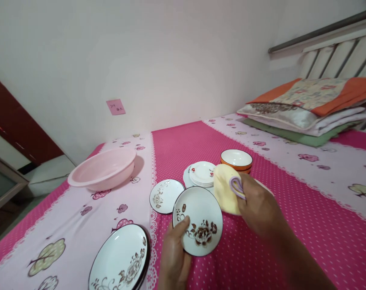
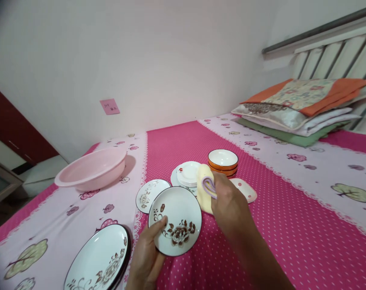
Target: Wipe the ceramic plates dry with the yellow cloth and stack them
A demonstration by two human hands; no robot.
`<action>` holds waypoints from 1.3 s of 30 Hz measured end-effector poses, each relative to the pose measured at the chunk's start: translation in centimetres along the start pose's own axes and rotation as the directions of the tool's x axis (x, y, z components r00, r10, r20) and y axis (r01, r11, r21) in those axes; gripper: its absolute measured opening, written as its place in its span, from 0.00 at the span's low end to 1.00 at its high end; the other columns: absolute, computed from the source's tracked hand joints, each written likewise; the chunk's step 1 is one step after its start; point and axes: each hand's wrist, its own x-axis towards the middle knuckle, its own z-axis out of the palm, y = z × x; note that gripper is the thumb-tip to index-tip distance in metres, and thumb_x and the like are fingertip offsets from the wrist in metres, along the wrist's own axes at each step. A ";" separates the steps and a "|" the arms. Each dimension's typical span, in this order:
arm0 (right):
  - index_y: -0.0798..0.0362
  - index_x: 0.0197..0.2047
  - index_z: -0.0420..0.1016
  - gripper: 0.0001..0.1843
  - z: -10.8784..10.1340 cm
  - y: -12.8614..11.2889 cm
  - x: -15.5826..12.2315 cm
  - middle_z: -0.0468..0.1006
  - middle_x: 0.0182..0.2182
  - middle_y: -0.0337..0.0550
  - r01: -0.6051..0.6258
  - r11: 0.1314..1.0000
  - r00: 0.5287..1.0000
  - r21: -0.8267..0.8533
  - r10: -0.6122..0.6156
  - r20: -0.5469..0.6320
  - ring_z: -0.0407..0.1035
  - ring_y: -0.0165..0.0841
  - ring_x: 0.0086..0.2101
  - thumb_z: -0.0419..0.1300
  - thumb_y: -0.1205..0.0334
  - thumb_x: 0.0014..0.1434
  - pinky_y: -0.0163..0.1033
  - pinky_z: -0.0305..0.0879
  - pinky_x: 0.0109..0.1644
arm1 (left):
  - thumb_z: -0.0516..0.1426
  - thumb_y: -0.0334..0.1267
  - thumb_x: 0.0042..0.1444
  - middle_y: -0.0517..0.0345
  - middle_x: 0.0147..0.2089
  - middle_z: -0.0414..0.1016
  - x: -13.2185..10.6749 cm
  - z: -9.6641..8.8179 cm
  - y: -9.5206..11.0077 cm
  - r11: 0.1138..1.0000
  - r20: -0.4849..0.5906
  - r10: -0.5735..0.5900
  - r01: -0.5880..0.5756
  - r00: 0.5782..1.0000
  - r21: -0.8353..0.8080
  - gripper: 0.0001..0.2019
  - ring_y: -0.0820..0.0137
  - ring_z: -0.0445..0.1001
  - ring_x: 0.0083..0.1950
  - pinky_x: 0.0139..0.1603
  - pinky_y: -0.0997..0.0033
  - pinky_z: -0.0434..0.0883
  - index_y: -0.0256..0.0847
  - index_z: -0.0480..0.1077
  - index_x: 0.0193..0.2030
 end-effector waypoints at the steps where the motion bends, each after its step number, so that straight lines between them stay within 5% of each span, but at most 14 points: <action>1: 0.57 0.53 0.79 0.20 -0.3 -0.2 0.0 0.83 0.37 0.54 0.025 0.999 1.000 0.030 -0.024 -0.020 0.81 0.46 0.39 0.51 0.69 0.63 0.47 0.77 0.40 | 0.68 0.33 0.55 0.38 0.45 0.86 0.0 -0.2 0.1 0.999 0.027 -0.015 0.014 1.000 0.050 0.21 0.46 0.81 0.57 0.61 0.46 0.76 0.30 0.79 0.55; 4: 0.57 0.63 0.73 0.26 -0.2 -0.9 -0.4 0.82 0.53 0.59 0.173 0.977 0.984 0.125 -0.177 0.015 0.76 0.49 0.55 0.50 0.70 0.63 0.54 0.74 0.58 | 0.70 0.39 0.54 0.37 0.47 0.86 0.0 -0.3 -0.4 0.987 0.112 -0.059 0.041 0.992 0.158 0.25 0.45 0.81 0.56 0.60 0.46 0.76 0.31 0.78 0.57; 6: 0.54 0.65 0.73 0.26 0.0 -1.4 -1.0 0.77 0.62 0.56 0.216 0.954 0.950 0.208 -0.254 0.181 0.70 0.49 0.63 0.54 0.68 0.64 0.57 0.68 0.66 | 0.71 0.41 0.52 0.38 0.47 0.86 0.2 -0.2 -0.9 0.985 0.151 -0.060 0.034 0.987 0.169 0.26 0.45 0.82 0.56 0.60 0.47 0.76 0.32 0.79 0.57; 9: 0.51 0.66 0.73 0.30 -0.5 -2.1 -1.8 0.70 0.68 0.53 0.094 0.946 0.841 0.311 -0.243 0.483 0.62 0.52 0.68 0.66 0.53 0.62 0.60 0.61 0.71 | 0.73 0.42 0.48 0.41 0.48 0.85 0.4 0.2 -1.4 0.990 0.204 -0.013 -0.016 0.979 0.138 0.27 0.46 0.82 0.54 0.58 0.49 0.76 0.33 0.80 0.55; 11: 0.50 0.68 0.72 0.35 -0.8 -2.5 -1.9 0.68 0.69 0.54 -0.039 0.937 0.810 0.348 -0.174 0.560 0.61 0.53 0.68 0.66 0.44 0.62 0.60 0.60 0.71 | 0.72 0.43 0.49 0.41 0.47 0.85 0.3 0.5 -1.2 0.988 0.231 -0.010 -0.026 0.973 0.151 0.26 0.46 0.81 0.53 0.57 0.50 0.76 0.34 0.81 0.53; 14: 0.50 0.68 0.70 0.33 -0.7 -2.8 -1.7 0.70 0.68 0.54 -0.117 0.922 0.854 0.368 -0.096 0.511 0.63 0.51 0.66 0.63 0.44 0.65 0.58 0.59 0.71 | 0.70 0.48 0.52 0.42 0.45 0.85 0.0 0.5 -0.8 0.974 0.256 -0.017 -0.042 0.966 0.223 0.25 0.48 0.81 0.51 0.54 0.52 0.77 0.35 0.81 0.53; 17: 0.50 0.68 0.69 0.38 -0.3 -2.9 -1.5 0.71 0.66 0.53 -0.074 0.949 0.866 0.307 -0.091 0.491 0.62 0.51 0.66 0.71 0.51 0.57 0.56 0.57 0.70 | 0.69 0.50 0.53 0.44 0.44 0.85 -0.4 -0.3 -0.3 0.933 0.279 -0.023 -0.080 0.960 0.351 0.23 0.49 0.81 0.49 0.51 0.54 0.76 0.37 0.82 0.51; 20: 0.48 0.57 0.76 0.26 -0.7 -3.3 -1.6 0.80 0.53 0.46 -0.104 0.965 0.780 0.241 -0.071 0.622 0.72 0.44 0.52 0.71 0.59 0.54 0.46 0.66 0.55 | 0.68 0.49 0.54 0.47 0.42 0.85 -0.7 -1.8 0.2 0.838 0.271 -0.074 -0.088 0.960 0.538 0.19 0.52 0.80 0.48 0.49 0.57 0.76 0.39 0.83 0.48; 24: 0.49 0.38 0.74 0.13 -1.7 -4.5 -1.8 0.79 0.35 0.35 -0.175 0.966 0.647 0.191 -0.033 0.762 0.69 0.34 0.35 0.70 0.63 0.49 0.37 0.57 0.35 | 0.69 0.50 0.53 0.50 0.41 0.85 -1.3 -3.3 1.3 0.718 0.225 -0.127 -0.067 0.966 0.693 0.20 0.54 0.79 0.46 0.47 0.60 0.74 0.40 0.83 0.47; 32: 0.51 0.33 0.70 0.07 0.2 -4.4 -1.8 0.77 0.31 0.35 -0.173 0.952 0.652 0.251 -0.081 0.754 0.66 0.30 0.31 0.64 0.67 0.51 0.36 0.52 0.33 | 0.70 0.59 0.49 0.49 0.36 0.84 -1.2 -2.9 1.9 0.765 0.275 -0.160 -0.056 0.948 0.641 0.28 0.55 0.79 0.41 0.42 0.63 0.73 0.36 0.83 0.47; 35: 0.52 0.36 0.74 0.08 0.9 -3.0 -1.2 0.79 0.33 0.36 -0.318 0.871 0.608 0.375 -0.116 0.786 0.69 0.32 0.34 0.67 0.65 0.51 0.35 0.58 0.34 | 0.69 0.58 0.51 0.48 0.36 0.84 -1.2 -2.4 2.0 0.805 0.270 -0.140 -0.049 0.953 0.591 0.27 0.56 0.81 0.41 0.44 0.62 0.75 0.35 0.83 0.46; 39: 0.53 0.46 0.78 0.20 2.0 -1.4 -0.8 0.82 0.37 0.39 -0.571 0.645 0.570 0.508 -0.134 0.811 0.75 0.36 0.38 0.73 0.59 0.50 0.36 0.67 0.39 | 0.70 0.53 0.54 0.44 0.37 0.85 -1.3 -1.8 2.2 0.900 0.250 -0.090 -0.029 0.964 0.436 0.24 0.52 0.84 0.43 0.48 0.56 0.78 0.33 0.83 0.47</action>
